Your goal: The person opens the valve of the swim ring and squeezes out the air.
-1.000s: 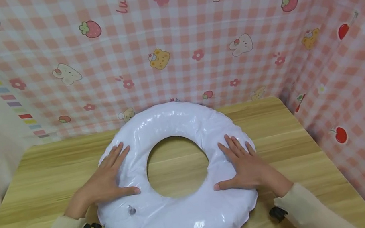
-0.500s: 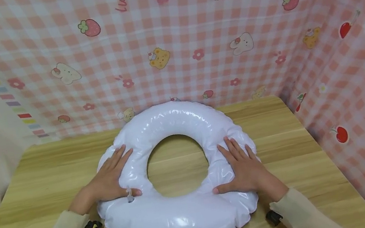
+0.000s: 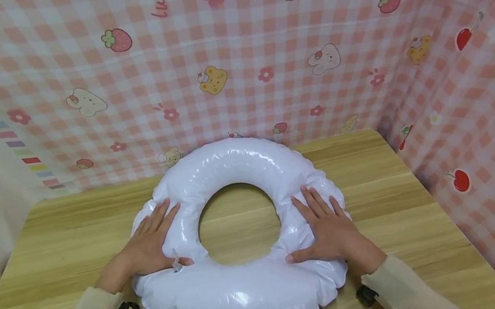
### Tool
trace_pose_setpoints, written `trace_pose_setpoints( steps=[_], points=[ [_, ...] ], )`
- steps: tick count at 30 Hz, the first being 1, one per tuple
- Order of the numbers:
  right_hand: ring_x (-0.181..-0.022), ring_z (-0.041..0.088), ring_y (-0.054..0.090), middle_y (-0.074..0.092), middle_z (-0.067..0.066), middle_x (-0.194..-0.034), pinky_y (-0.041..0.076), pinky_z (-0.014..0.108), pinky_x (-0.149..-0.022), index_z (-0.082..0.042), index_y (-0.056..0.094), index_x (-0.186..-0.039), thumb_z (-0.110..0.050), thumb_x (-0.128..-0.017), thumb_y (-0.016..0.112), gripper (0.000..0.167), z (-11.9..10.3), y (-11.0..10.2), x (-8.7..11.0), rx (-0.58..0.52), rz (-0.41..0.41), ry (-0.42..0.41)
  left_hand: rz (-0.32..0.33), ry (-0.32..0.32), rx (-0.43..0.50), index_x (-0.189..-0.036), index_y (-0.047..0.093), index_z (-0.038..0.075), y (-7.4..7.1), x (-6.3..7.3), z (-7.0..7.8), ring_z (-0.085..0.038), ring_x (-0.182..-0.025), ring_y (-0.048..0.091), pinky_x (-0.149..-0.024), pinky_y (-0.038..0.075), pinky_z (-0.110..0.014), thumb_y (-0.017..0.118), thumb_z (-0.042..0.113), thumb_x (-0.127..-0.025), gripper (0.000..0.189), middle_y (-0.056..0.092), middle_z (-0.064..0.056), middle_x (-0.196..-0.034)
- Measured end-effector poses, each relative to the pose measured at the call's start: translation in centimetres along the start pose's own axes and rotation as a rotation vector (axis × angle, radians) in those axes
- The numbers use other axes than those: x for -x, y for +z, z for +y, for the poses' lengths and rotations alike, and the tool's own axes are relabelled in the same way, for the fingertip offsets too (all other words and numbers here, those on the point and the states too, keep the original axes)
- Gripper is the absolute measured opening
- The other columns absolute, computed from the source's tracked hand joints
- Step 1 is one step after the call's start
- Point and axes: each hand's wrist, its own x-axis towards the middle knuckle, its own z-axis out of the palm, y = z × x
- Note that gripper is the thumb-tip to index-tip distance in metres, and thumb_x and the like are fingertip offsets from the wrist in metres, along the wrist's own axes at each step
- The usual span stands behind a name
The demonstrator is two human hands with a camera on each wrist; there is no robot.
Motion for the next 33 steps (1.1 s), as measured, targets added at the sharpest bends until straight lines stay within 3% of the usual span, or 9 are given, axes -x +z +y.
trace_pose_setpoints(
  steps=[11, 21, 33],
  points=[
    [-0.161, 0.038, 0.003, -0.002, 0.015, -0.174, 0.006, 0.069, -0.124, -0.018, 0.013, -0.167, -0.087, -0.069, 0.069, 0.132, -0.1, 0.0, 0.0, 0.009, 0.009, -0.008, 0.001, -0.004, -0.014, -0.166, 0.0, 0.015, 0.1, -0.3, 0.1, -0.04, -0.16, -0.005, -0.126, 0.007, -0.067, 0.078, 0.069, -0.076, 0.131, -0.009, -0.015, -0.174],
    [-0.161, 0.038, 0.004, -0.001, 0.016, -0.174, 0.008, 0.07, -0.124, -0.017, 0.014, -0.166, -0.085, -0.069, 0.071, 0.132, -0.4, 0.1, -0.2, 0.022, 0.004, -0.006, 0.022, 0.014, 0.012, -0.166, -0.001, 0.015, 0.8, -0.3, 0.0, -0.041, -0.16, -0.006, -0.124, 0.005, -0.068, 0.082, 0.042, -0.079, 0.124, -0.012, -0.015, -0.173],
    [-0.161, 0.039, 0.004, 0.0, 0.018, -0.174, 0.008, 0.069, -0.124, -0.014, 0.014, -0.166, -0.083, -0.07, 0.072, 0.132, -0.8, 0.0, -0.4, 0.02, -0.008, 0.0, 0.016, -0.003, -0.016, -0.166, 0.0, 0.011, 0.7, -0.1, 0.5, -0.041, -0.16, -0.005, -0.126, 0.006, -0.067, 0.083, 0.042, -0.08, 0.123, -0.01, -0.018, -0.173]
  ],
)
